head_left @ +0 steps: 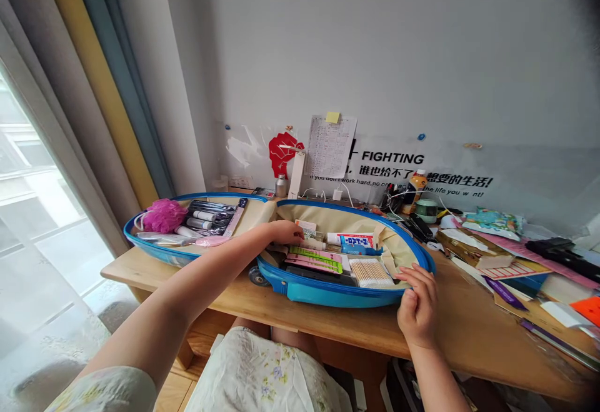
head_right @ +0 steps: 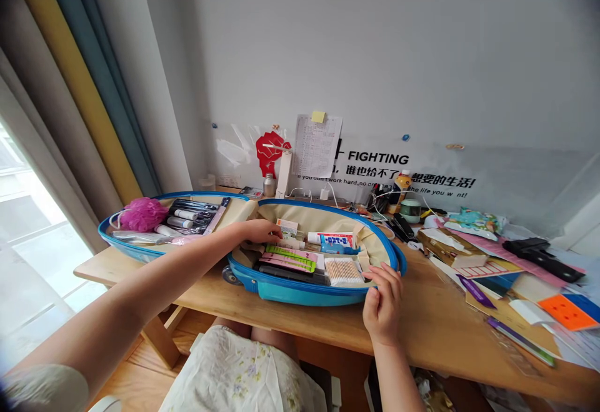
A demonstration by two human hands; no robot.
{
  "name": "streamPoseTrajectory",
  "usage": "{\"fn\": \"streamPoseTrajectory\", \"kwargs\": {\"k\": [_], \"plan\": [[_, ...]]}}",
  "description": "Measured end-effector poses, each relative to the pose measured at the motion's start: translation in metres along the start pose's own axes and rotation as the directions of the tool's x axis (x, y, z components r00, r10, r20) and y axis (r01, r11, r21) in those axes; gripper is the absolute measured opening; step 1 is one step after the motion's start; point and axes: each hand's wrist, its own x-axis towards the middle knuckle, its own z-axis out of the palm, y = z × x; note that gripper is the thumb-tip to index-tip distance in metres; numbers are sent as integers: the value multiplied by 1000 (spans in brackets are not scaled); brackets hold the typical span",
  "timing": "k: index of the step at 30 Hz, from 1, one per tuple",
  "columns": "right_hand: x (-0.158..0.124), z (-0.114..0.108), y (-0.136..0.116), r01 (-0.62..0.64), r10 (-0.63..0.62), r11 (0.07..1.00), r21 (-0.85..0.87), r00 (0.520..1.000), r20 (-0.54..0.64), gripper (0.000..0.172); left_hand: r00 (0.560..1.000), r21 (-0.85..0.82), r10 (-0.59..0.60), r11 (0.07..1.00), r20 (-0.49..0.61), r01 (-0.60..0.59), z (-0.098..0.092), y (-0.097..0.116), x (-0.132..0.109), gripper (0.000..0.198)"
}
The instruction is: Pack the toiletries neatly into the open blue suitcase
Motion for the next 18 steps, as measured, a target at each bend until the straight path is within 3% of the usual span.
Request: {"fn": "streamPoseTrajectory", "kwargs": {"k": [12,15,18], "plan": [[0,2,1,-15,16,1000,23,1000,-26,34,997,-18,-8,1000,-76,7,1,4,-1,28],[-1,2,2,-15,15,1000,24,999,-29,34,987,-26,-34,999,-155,30,-6,5,-7,33],[-3,2,4,-23,24,999,29,999,-22,34,958,-49,-102,994,-266,93,-20,-11,-20,40]]}}
